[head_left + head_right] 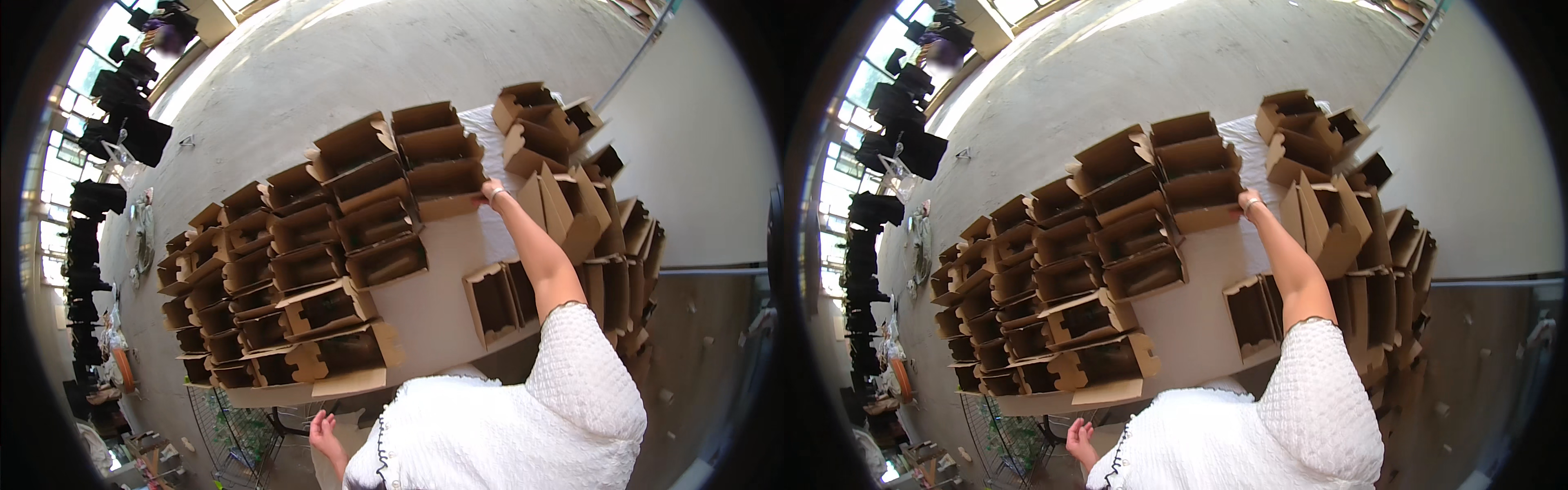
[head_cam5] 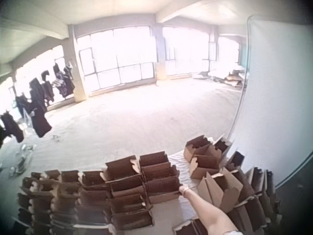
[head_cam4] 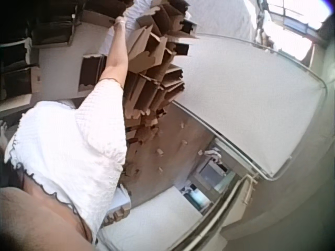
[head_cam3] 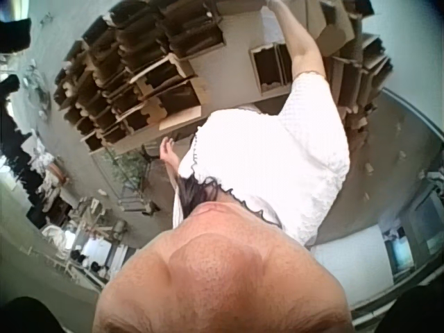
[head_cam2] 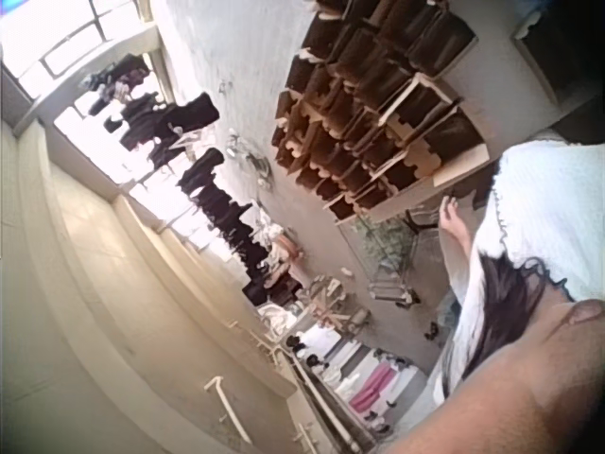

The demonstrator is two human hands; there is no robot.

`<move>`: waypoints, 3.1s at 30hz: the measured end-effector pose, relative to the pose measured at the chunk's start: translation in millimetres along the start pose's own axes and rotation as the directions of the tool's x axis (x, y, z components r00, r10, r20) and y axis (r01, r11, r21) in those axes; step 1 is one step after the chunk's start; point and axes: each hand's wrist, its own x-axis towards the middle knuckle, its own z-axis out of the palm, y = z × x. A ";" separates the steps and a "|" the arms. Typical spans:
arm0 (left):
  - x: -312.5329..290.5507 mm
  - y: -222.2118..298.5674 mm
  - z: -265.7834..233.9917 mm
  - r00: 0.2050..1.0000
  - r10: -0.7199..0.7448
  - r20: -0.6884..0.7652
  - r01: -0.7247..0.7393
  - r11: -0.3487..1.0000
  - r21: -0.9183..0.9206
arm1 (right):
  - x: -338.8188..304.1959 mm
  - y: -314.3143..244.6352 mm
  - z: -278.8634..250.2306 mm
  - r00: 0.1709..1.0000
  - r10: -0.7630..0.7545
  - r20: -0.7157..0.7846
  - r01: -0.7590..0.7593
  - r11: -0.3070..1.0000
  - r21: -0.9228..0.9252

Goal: The person picks up plastic bottles from a shopping cart and places them individually into cardboard boxes arranged on a long table.

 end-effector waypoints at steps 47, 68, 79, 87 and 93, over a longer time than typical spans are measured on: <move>-14.7 -71.2 -35.5 0.996 -0.046 0.078 0.073 0.918 -0.390 | -402.8 247.3 -29.0 0.970 0.225 -0.092 -0.206 0.961 0.186; -150.6 28.2 -97.5 0.671 0.292 -0.681 -0.132 0.951 0.278 | -574.4 215.7 220.1 0.176 -0.057 0.983 0.899 0.416 -0.137; -57.7 -60.2 -187.4 0.679 -0.093 -0.728 -0.301 0.869 -0.392 | -605.5 234.4 308.8 0.185 0.271 0.945 0.944 0.219 -0.248; 86.0 -92.4 -308.9 0.766 -0.300 -0.569 -0.290 0.629 -0.721 | -653.9 291.7 428.3 0.293 0.329 0.898 0.480 0.761 -0.436; 157.1 -113.1 -424.4 0.821 -0.404 -0.404 -0.175 0.495 -0.851 | -734.9 307.8 547.2 0.317 0.281 0.906 0.233 0.903 -0.361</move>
